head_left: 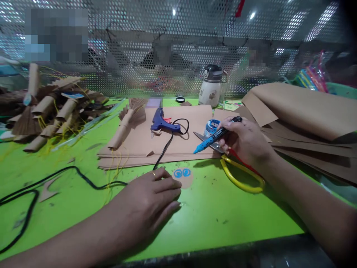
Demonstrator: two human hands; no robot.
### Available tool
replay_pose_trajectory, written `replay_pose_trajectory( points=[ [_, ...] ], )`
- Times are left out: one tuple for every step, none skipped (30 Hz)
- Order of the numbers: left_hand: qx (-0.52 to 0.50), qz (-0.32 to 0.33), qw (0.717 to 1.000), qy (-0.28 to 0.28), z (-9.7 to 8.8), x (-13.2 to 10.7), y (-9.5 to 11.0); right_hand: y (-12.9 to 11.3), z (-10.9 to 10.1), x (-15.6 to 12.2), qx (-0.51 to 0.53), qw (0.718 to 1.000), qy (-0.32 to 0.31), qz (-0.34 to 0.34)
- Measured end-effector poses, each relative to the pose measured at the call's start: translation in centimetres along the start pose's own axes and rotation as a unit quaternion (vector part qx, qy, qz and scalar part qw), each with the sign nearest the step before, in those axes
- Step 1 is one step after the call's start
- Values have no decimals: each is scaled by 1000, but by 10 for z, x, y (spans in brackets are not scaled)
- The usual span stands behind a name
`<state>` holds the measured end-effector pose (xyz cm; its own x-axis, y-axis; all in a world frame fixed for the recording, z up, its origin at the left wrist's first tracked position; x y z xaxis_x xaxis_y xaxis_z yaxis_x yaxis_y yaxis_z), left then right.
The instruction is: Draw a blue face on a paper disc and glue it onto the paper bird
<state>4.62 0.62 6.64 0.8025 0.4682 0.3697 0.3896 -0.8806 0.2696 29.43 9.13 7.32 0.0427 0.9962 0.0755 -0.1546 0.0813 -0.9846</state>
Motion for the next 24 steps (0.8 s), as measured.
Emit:
replay_pose_trajectory(
  points=[
    [-2,3,1000,-1,-1,1,-1,1,1,0,5,1000,0,5],
    [-7,7,1000,-2,-2,1,-1,1,2,0,12,1000,-3,11],
    [-12,12,1000,-1,-3,2,-2,2,4,-1,20,1000,-5,19],
    [-17,14,1000,-1,-3,2,-2,2,5,-2,29,999,-6,28],
    [-20,15,1000,-1,-4,3,-2,3,7,-2,37,999,-5,38],
    [-20,16,1000,2,-4,3,-2,4,8,-2,44,998,-3,45],
    [-19,14,1000,2,-5,3,-1,5,8,-2,49,998,1,50],
    [-17,11,1000,2,-5,3,0,5,8,-2,50,997,4,51],
    [-14,6,1000,1,-6,3,1,5,8,-1,50,997,8,49],
    [-11,2,1000,1,-7,3,2,4,9,-1,49,998,10,44],
    [-9,0,1000,1,-8,3,3,3,9,-1,46,998,10,38],
    [-8,-1,1000,-1,-9,2,3,2,10,-2,45,998,9,32],
    [-7,0,1000,-1,-9,2,3,1,11,-2,43,999,8,26],
    [-5,5,1000,-7,-9,1,3,-1,12,-3,41,999,6,17],
    [-1,11,1000,-11,-9,1,2,-3,12,-4,40,999,6,6],
    [4,19,1000,-12,-8,1,2,-6,13,-4,40,999,7,-7],
    [10,27,999,-15,-8,0,1,-9,12,-3,40,999,10,-24],
    [17,35,999,-14,-7,0,1,-12,10,-3,40,998,17,-42],
    [26,40,999,-12,-7,0,1,-16,7,-1,40,997,26,-62],
    [34,44,998,-9,-6,-1,1,-21,3,2,40,995,39,-83],
    [42,48,998,-3,-6,-1,1,-25,-3,5,39,992,55,-105],
    [49,51,997,-1,-6,-1,2,-29,-10,9,38,988,75,-127],
    [55,53,997,-3,-7,-1,2,-33,-18,13,36,983,97,-149],
    [60,58,996,-7,-7,0,3,-37,-27,17,33,977,121,-172]
  ],
)
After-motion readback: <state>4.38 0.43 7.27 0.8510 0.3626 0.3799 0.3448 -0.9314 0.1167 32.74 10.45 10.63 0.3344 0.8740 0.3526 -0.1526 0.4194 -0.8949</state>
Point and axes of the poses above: each hand's wrist, its own x-axis towards the middle knuckle, its own z-axis out of the palm, y = z × x, the point moved 4 cm from there along x, towards the middle knuckle, and after that the axes turned 2 degrees about y, right-handed, at the moved point
